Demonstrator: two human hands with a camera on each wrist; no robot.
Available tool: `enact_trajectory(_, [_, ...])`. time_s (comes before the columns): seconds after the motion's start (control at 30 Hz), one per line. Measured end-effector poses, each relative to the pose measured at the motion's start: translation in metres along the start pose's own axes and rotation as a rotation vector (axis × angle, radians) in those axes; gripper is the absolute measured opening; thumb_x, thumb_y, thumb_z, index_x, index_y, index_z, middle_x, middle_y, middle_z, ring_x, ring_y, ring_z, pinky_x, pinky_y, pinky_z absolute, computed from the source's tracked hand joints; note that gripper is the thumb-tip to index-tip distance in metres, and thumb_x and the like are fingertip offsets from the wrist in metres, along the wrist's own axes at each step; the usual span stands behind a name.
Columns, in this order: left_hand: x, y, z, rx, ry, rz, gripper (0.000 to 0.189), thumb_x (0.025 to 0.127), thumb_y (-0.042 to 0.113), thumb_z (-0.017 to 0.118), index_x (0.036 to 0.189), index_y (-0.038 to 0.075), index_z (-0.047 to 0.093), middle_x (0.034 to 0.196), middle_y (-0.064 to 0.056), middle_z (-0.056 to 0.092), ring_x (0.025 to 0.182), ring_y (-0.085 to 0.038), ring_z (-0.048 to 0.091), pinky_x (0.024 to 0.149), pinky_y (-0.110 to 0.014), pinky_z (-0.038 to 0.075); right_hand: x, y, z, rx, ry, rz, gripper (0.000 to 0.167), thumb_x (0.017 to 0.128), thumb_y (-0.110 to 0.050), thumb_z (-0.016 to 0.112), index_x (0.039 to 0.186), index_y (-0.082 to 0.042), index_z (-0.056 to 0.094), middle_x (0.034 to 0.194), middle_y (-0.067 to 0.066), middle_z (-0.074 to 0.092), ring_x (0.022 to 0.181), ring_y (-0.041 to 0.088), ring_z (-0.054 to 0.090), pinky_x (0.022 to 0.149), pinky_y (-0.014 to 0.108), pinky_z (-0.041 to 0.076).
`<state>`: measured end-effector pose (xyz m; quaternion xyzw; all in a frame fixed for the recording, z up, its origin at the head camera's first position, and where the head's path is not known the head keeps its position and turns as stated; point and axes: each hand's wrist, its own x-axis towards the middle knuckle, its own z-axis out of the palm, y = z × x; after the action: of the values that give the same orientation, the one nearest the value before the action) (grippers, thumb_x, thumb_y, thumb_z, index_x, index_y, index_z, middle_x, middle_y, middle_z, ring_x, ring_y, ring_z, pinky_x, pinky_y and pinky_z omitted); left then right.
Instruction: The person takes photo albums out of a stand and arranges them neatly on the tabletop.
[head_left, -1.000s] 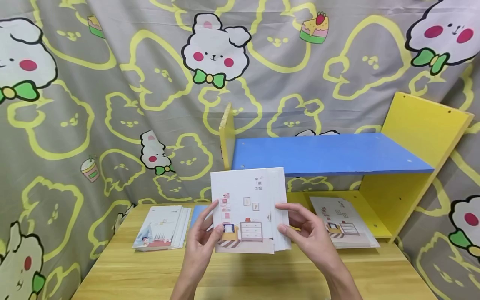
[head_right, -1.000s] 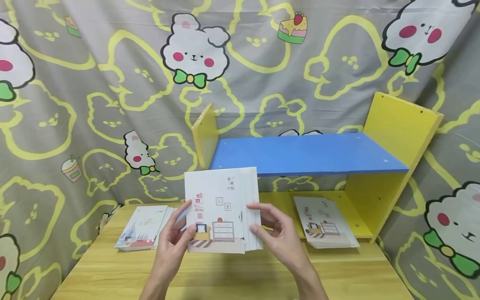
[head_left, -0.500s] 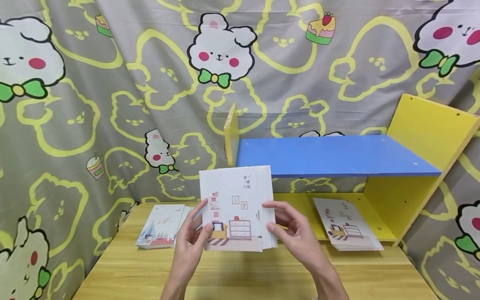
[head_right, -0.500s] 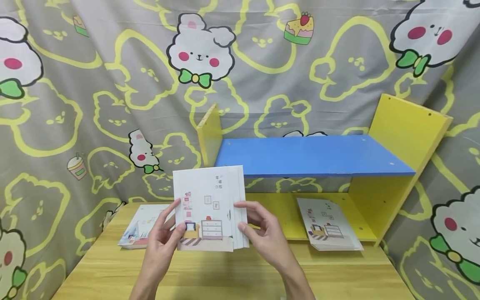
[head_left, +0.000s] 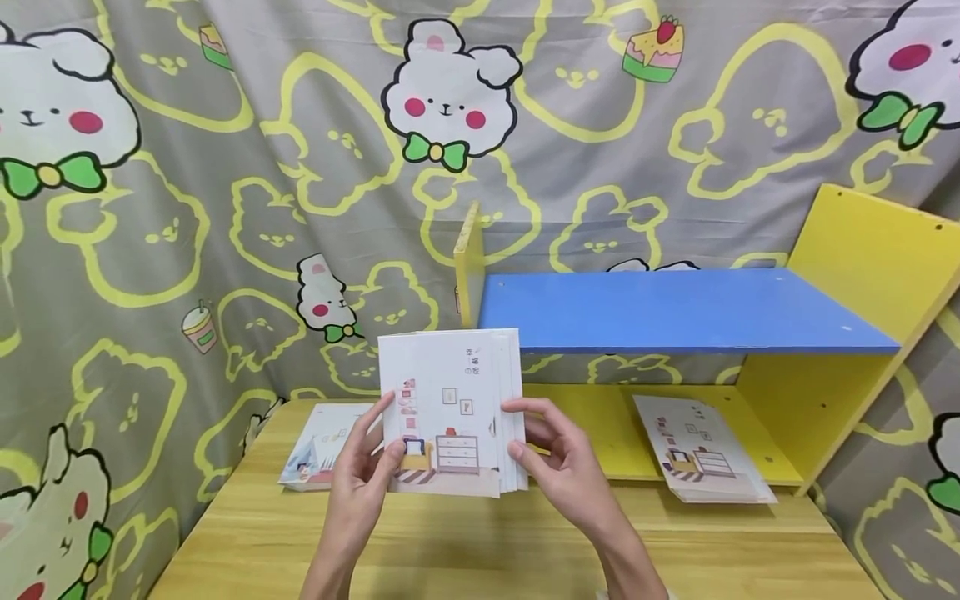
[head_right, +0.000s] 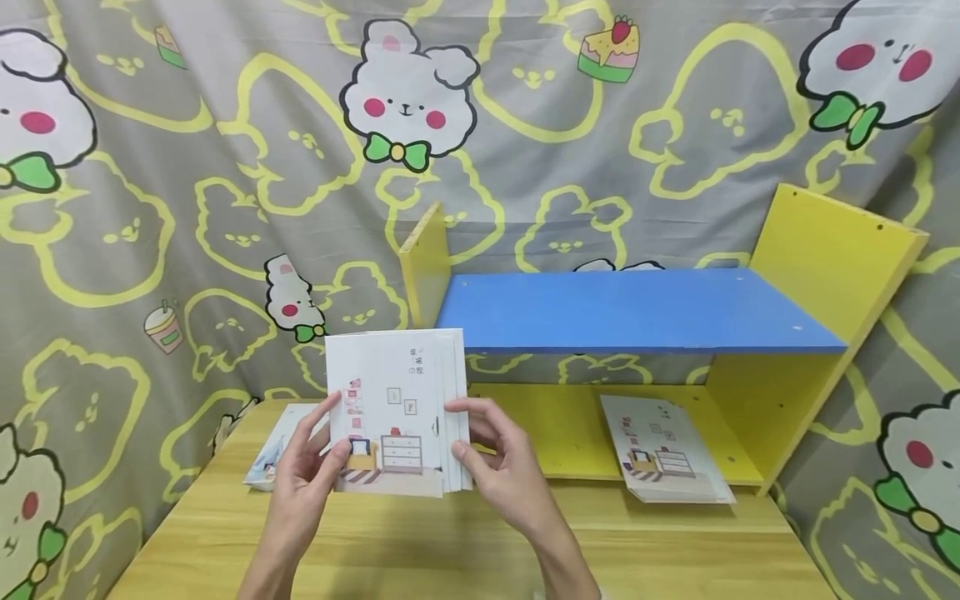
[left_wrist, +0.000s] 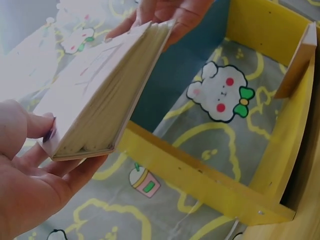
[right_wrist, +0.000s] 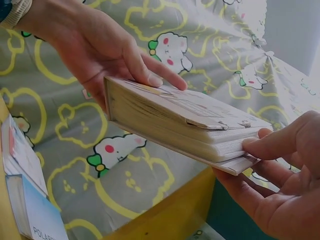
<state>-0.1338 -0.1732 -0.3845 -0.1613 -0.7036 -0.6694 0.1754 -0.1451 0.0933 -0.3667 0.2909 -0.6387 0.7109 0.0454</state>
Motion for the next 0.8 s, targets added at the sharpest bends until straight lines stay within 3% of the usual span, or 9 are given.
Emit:
enact_trajectory(0.27, [-0.001, 0.0, -0.011, 0.001, 0.026, 0.001, 0.054, 0.106, 0.003, 0.053, 0.158, 0.015, 0.041, 0.152, -0.013, 0.052, 0.108, -0.02, 0.069, 0.077, -0.03, 0.061, 0.006, 0.005, 0.012, 0.004, -0.005, -0.011, 0.044, 0.098, 0.009, 0.06, 0.137, -0.011, 0.057, 0.135, 0.017, 0.065, 0.117, 0.03, 0.068, 0.083, 0.043, 0.061])
enact_trajectory(0.47, [-0.004, 0.002, -0.019, 0.015, 0.037, 0.004, 0.054, 0.106, 0.003, 0.054, 0.157, 0.015, 0.042, 0.149, -0.009, 0.056, 0.103, -0.021, 0.071, 0.071, -0.028, 0.061, 0.008, 0.007, 0.02, 0.016, 0.004, 0.011, 0.044, 0.097, 0.006, 0.066, 0.136, -0.012, 0.057, 0.134, 0.015, 0.066, 0.116, 0.029, 0.068, 0.085, 0.042, 0.061])
enact_trajectory(0.8, [-0.007, 0.004, -0.036, -0.015, 0.023, 0.059, 0.055, 0.103, -0.006, 0.054, 0.155, 0.005, 0.043, 0.147, -0.006, 0.058, 0.101, -0.021, 0.072, 0.075, -0.028, 0.061, 0.014, 0.009, 0.029, 0.068, 0.016, 0.018, 0.043, 0.095, 0.006, 0.067, 0.134, -0.011, 0.061, 0.129, 0.015, 0.069, 0.111, 0.03, 0.07, 0.084, 0.044, 0.061])
